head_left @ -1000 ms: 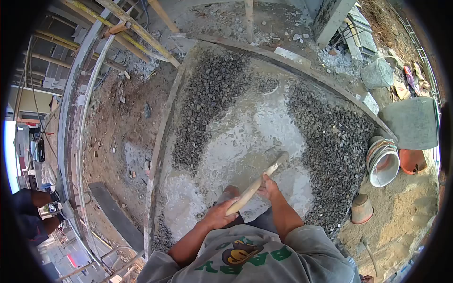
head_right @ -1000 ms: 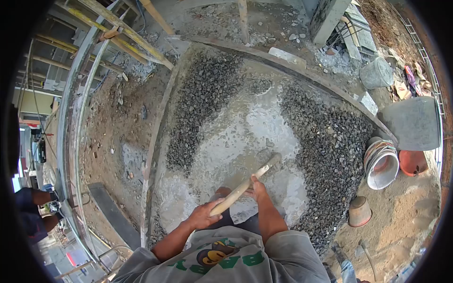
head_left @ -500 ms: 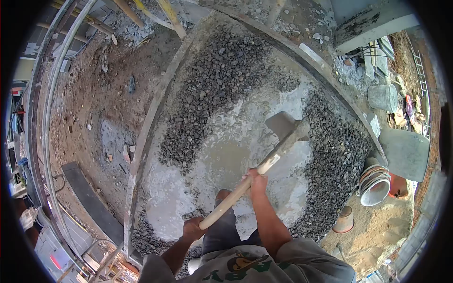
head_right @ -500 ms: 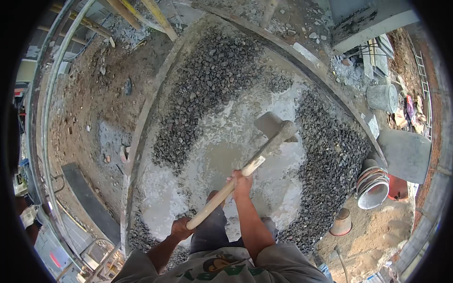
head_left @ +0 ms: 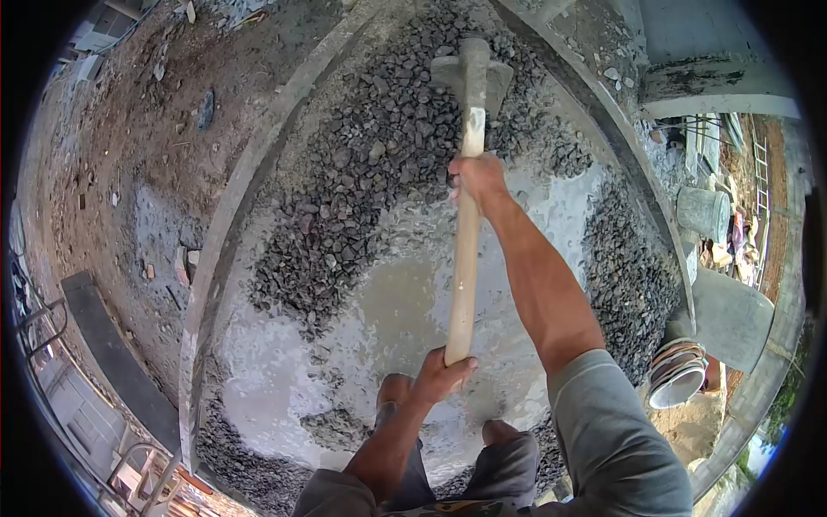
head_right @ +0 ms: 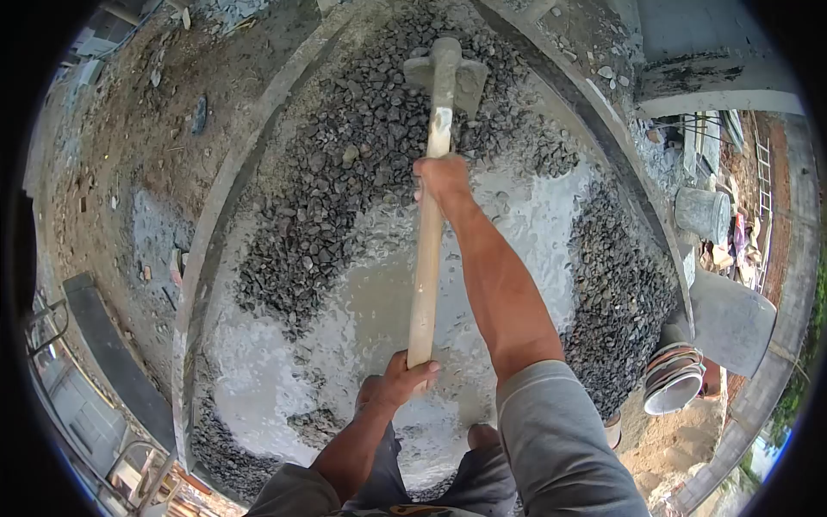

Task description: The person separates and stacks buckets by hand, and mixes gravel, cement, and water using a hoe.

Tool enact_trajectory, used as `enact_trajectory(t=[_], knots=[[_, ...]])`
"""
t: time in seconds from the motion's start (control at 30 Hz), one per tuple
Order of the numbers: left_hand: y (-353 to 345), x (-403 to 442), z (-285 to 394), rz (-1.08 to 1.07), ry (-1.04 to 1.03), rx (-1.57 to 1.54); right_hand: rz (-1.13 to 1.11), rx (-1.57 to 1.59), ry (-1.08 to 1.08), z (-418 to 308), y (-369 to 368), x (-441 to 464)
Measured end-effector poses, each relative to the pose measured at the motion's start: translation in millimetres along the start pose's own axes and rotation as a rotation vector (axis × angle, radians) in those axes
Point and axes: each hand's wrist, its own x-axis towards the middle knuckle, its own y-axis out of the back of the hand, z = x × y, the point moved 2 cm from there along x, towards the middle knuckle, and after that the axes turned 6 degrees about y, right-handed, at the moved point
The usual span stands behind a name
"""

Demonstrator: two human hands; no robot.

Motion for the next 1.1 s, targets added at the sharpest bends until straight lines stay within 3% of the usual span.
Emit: enact_trajectory(t=[0.03,0.2,0.37,0.53,0.63,0.67,0.7,0.77,0.9,1.0,1.1], knots=[[8,5,-16,0.029,0.006,-0.174,0.019,-0.095,0.029,13,-21,1],[-4,-35,-42,0.121,0.035,-0.288,-0.093,-0.175,0.065,48,-40,-20],[-32,-91,-117,0.180,0.173,-0.246,-0.119,-0.074,-0.161,149,-9,-84],[-67,-120,-174,0.235,0.206,0.031,-0.179,0.096,-0.274,195,25,-142],[-79,-149,-208,0.242,0.399,0.377,-0.138,0.198,-0.324,220,46,-188],[-79,-154,-252,0.235,0.421,0.449,-0.139,0.222,-0.330,227,57,-208],[-90,-164,-256,0.177,0.477,0.600,-0.137,0.241,-0.327,231,70,-228],[-111,-179,-293,-0.030,0.581,0.531,-0.092,0.206,-0.310,236,98,-271],[-159,-203,-269,-0.241,0.398,0.512,0.009,0.171,-0.270,218,148,-346],[-173,-198,-245,-0.383,0.210,0.514,0.053,0.128,-0.177,178,176,-343],[-173,-162,-167,-0.499,0.080,0.546,0.098,0.133,-0.022,77,188,-305]])
